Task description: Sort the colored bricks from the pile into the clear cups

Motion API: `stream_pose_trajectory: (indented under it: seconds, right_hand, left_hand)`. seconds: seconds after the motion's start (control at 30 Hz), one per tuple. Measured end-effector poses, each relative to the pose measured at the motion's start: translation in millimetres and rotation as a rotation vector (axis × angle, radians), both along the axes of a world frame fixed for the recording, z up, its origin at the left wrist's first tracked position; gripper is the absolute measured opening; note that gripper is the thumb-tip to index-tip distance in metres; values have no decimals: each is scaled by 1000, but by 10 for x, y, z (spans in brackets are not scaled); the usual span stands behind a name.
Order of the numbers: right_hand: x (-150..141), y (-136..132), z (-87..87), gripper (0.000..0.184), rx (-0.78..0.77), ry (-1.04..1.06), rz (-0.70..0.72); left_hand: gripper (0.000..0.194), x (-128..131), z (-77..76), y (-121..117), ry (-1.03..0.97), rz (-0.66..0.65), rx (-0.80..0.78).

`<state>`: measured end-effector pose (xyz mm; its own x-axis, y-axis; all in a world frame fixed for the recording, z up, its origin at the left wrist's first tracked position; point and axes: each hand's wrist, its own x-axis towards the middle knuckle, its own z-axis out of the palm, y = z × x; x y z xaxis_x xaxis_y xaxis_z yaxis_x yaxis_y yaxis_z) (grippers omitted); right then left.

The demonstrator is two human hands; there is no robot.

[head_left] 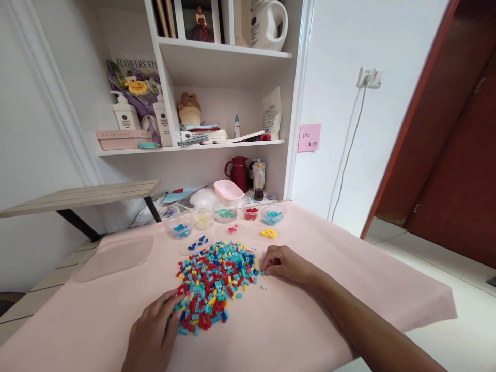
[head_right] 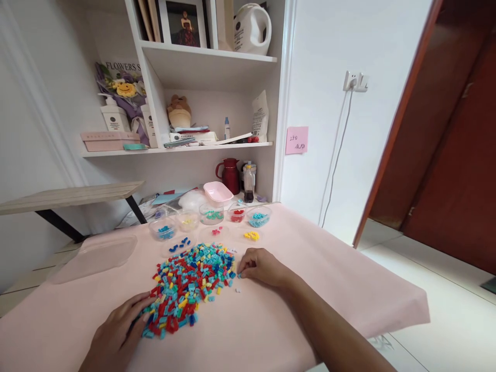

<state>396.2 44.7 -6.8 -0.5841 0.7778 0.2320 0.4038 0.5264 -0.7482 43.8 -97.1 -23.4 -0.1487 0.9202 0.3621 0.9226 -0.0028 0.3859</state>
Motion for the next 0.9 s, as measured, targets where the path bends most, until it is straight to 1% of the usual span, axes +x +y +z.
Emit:
stream_pose_trajectory:
  seconds: [0.1,0.23,0.3,0.37,0.43,0.5,0.57,0.6,0.67,0.77,0.9]
  right_hand:
    - [-14,-19,6,11,-7,26,-20]
    - [-50,-46,-29,12,-37,93,-34]
    - [-61,-17,-28,12,-76,119,-54]
    - [-58,75,30,14,-113,144,-116]
    - [-39,239,157,15,-111,196,-231]
    - [-1,458,330,15,-72,297,-391]
    - [59,685,496,14,-60,424,-616]
    - [96,785,559,15,-59,455,-684]
    - [174,930,631,22,-79,498,-760]
    - [253,988,618,27,-114,558,-795]
    - [206,834,508,32,-145,637,-754]
  left_hand:
    - [44,9,5,-10,-5,4,-4]
    - [44,11,-5,-12,-17,13,-18]
    - [44,5,-20,-10,-20,14,-21]
    - [44,-3,-39,-8,-20,16,-12]
    - [44,-10,-56,-7,-20,17,1]
    - [43,-17,-63,-6,-20,14,12]
    - [43,-23,-59,-4,-20,12,15]
    - [42,-27,-54,-4,-21,11,15]
    - [41,-32,-43,-6,-21,2,17]
    - [39,-25,-34,-16,-21,-11,25]
    - [37,15,-28,-30,-25,10,21]
